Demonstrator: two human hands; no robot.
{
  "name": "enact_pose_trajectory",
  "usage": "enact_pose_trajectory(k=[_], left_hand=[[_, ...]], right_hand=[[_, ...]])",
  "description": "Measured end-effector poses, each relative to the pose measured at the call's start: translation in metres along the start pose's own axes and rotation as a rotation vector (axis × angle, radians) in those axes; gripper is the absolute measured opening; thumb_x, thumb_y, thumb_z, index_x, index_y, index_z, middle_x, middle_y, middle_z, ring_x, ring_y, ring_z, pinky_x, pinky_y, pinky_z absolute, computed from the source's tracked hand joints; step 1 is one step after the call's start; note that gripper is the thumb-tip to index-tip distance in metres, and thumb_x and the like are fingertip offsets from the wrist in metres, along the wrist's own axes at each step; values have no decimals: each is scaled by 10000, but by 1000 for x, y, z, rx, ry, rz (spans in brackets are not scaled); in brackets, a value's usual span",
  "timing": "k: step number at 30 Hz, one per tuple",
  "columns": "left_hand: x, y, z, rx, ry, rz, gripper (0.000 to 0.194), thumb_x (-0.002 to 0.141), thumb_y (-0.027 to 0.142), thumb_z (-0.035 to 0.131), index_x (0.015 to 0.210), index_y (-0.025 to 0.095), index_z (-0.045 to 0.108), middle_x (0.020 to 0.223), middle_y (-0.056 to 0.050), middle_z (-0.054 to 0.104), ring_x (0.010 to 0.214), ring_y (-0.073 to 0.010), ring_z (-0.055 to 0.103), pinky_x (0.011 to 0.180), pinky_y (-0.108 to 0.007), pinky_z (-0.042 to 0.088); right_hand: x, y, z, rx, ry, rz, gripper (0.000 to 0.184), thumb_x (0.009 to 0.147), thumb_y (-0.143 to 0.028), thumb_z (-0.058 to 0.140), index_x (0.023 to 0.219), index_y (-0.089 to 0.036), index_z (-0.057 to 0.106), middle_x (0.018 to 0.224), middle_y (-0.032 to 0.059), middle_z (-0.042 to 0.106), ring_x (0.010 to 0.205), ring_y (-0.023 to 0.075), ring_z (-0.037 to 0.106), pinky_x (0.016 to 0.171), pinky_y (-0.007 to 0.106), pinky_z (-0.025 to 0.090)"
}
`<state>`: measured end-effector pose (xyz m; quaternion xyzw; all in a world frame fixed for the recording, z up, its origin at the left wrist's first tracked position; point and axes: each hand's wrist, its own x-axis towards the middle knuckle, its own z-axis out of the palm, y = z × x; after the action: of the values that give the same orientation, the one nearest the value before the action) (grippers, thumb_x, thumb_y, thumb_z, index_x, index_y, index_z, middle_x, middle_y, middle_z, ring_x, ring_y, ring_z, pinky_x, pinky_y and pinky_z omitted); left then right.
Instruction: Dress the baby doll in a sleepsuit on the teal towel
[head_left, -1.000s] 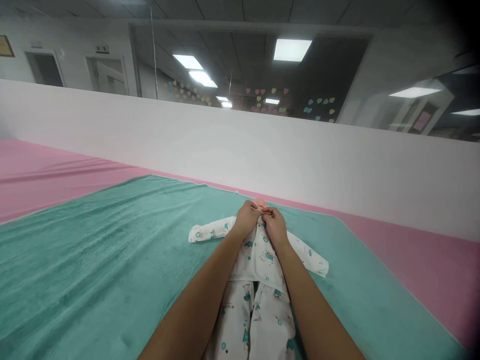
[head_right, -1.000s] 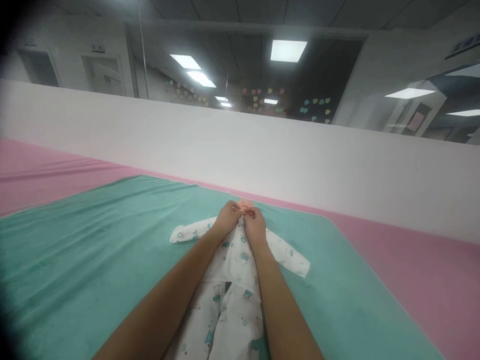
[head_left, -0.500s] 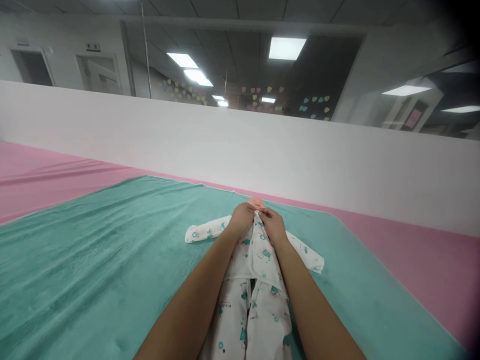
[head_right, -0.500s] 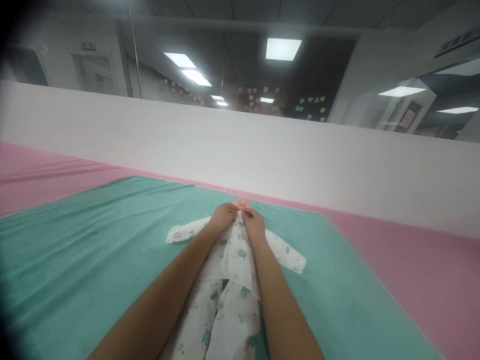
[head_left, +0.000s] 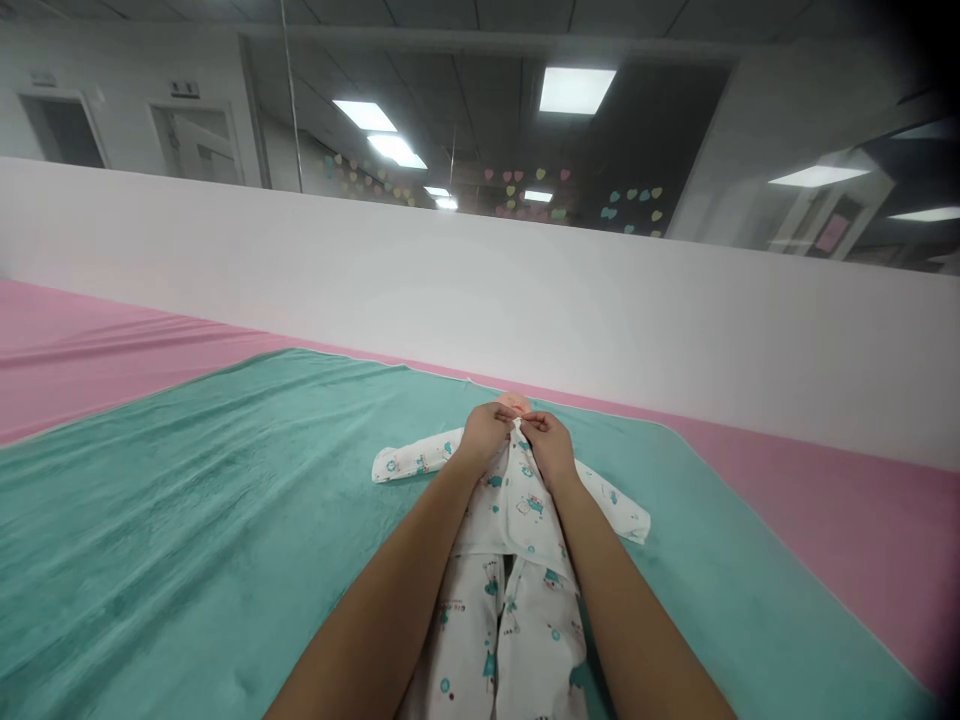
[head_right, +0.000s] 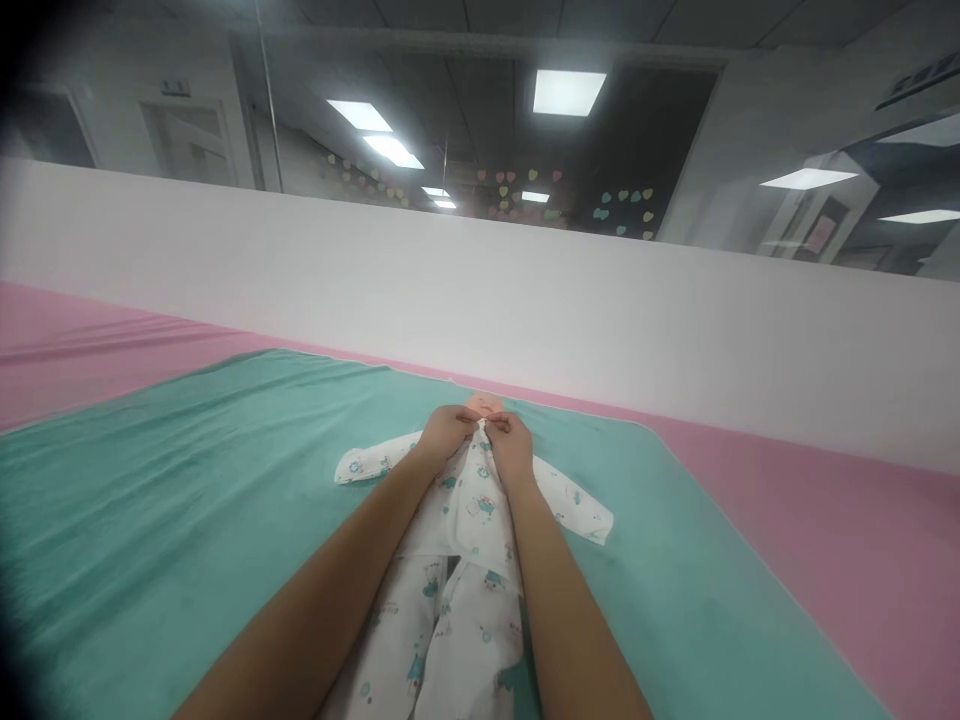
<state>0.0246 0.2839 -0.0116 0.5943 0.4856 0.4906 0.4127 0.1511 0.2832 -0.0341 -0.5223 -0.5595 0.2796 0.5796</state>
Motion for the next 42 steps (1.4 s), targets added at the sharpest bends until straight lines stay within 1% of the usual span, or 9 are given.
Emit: enact_pose_trajectory(k=[5, 8, 11, 14, 17, 21, 27, 34, 42], left_hand=[[0, -2, 1, 42, 29, 205, 260, 678, 44, 491, 886, 182, 561, 731, 13, 597, 605, -98, 528, 599, -207, 424], [-1, 0, 1, 98, 36, 261, 254, 682, 40, 479, 869, 197, 548, 728, 17, 588, 647, -109, 526, 608, -211, 405], [-2, 2, -1, 54, 35, 244, 246, 666, 38, 480, 847, 193, 542, 697, 25, 566, 618, -103, 510, 597, -213, 392], [-3, 3, -3, -153, -10, 149, 272, 618, 39, 489, 848, 180, 522, 644, 40, 528, 552, -89, 486, 555, -208, 389], [-3, 2, -5, -361, -68, 79, 331, 551, 29, 496, 853, 165, 508, 639, 43, 519, 528, -75, 476, 541, -200, 395], [-2, -1, -5, -444, -98, 94, 354, 517, 23, 494, 844, 156, 515, 653, 36, 523, 538, -65, 471, 541, -184, 393], [-2, 1, -2, -266, -79, 107, 323, 554, 17, 487, 841, 158, 529, 660, 30, 545, 554, -77, 492, 553, -192, 397], [3, -1, -1, 193, 53, 141, 223, 644, 59, 513, 822, 162, 601, 768, -20, 640, 700, -132, 565, 664, -232, 426], [0, 4, 1, 266, 54, 114, 181, 664, 58, 493, 759, 163, 607, 789, -40, 654, 743, -156, 575, 694, -248, 426]], right_hand=[[0, 1, -1, 20, 35, 15, 229, 641, -346, 597, 800, -181, 596, 842, 32, 641, 715, 159, 571, 678, 273, 437], [-1, 1, 0, 31, 31, 27, 224, 642, -347, 586, 788, -178, 596, 776, 18, 623, 667, 147, 544, 629, 257, 424], [-2, -1, 1, 35, 4, 42, 198, 660, -357, 563, 728, -176, 606, 660, 0, 592, 607, 137, 507, 578, 247, 395], [-3, -4, 2, 36, -9, 49, 239, 675, -414, 561, 678, -179, 602, 635, -6, 581, 589, 131, 483, 567, 246, 375], [-3, -5, 3, 52, -22, 39, 274, 645, -447, 606, 729, -186, 610, 675, -5, 597, 622, 137, 497, 598, 248, 386], [-1, -4, 3, 72, -26, 42, 253, 657, -429, 583, 721, -185, 586, 629, -13, 556, 584, 128, 463, 575, 245, 377], [-1, -5, 2, 36, -29, 53, 192, 663, -375, 540, 675, -185, 560, 603, -20, 524, 565, 125, 439, 553, 241, 352], [3, -4, 3, -32, -55, 85, 226, 652, -382, 517, 553, -178, 516, 528, -24, 465, 529, 118, 386, 523, 246, 304], [7, 0, 2, -15, -120, 66, 280, 645, -450, 545, 592, -176, 523, 530, -27, 454, 540, 115, 374, 535, 244, 305]])
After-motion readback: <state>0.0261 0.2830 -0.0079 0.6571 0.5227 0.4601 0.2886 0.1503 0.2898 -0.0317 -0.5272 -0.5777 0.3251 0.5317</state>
